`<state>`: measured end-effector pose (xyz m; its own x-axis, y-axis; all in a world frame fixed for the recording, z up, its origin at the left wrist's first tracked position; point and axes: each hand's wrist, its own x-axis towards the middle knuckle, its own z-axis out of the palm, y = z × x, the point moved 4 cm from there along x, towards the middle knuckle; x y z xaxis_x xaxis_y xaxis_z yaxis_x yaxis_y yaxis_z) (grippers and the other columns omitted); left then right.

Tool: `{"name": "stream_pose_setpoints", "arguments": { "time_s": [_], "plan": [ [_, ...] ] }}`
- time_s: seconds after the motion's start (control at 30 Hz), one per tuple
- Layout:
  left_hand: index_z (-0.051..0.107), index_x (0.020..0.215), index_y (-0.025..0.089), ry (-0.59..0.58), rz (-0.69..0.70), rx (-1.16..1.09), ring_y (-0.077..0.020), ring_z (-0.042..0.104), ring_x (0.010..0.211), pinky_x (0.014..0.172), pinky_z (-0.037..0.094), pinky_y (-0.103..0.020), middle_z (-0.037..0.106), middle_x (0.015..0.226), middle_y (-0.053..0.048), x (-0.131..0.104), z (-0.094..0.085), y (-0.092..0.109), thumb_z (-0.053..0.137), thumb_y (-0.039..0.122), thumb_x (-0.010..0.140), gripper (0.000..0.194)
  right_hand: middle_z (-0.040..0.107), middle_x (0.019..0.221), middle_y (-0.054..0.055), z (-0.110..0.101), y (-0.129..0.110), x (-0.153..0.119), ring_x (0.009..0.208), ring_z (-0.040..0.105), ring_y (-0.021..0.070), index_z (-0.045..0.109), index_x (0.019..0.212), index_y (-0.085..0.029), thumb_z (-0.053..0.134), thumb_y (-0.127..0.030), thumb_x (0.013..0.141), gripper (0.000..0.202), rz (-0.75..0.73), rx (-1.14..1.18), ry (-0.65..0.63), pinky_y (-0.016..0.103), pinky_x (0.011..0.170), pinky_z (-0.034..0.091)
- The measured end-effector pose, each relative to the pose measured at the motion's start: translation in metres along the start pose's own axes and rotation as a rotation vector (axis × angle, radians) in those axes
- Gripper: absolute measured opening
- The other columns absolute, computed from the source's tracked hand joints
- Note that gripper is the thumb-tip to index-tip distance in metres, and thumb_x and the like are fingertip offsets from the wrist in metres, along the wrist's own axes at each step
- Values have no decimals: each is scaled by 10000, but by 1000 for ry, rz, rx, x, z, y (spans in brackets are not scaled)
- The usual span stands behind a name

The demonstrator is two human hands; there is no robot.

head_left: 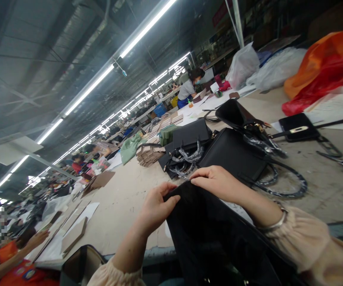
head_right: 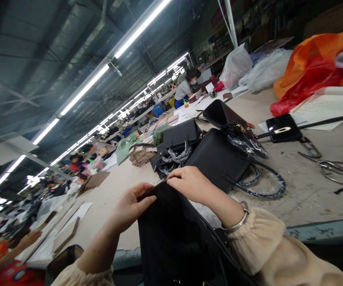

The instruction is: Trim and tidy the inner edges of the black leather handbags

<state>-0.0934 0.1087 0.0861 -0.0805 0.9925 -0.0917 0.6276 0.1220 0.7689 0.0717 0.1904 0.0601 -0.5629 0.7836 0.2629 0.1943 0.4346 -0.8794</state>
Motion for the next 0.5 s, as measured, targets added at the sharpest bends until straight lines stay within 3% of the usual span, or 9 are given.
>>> {"name": "stream_pose_setpoints", "arguments": {
  "time_s": [0.13,0.27,0.4,0.5],
  "plan": [
    [643,859,179,64,79,241,-158,594,743,644,425,-229,666,785,-7,3,-1,7,580,328,785,179,717,870,-6,0,2,1,849,631,191,740,876,-222,506,-290,785,260,16,-8,4,245,735,434],
    [578,606,172,15,75,494,-112,462,519,488,306,-225,510,534,30,10,-1,16,540,390,801,295,716,851,-18,1,0,0,829,625,180,739,852,-226,523,-295,787,236,18,-17,14,234,724,425],
    [509,550,175,-4,54,516,-98,408,480,467,271,-221,445,494,45,15,-2,18,542,385,789,321,706,804,-9,5,-1,-3,791,613,174,731,832,-198,517,-345,816,260,4,-10,-12,229,682,417],
    [504,552,170,26,43,441,-92,399,489,460,274,-208,428,500,45,14,-6,9,556,385,780,318,678,761,3,13,0,-3,751,600,170,706,798,-161,442,-485,866,423,-26,32,-70,241,673,428]
  ]
}}
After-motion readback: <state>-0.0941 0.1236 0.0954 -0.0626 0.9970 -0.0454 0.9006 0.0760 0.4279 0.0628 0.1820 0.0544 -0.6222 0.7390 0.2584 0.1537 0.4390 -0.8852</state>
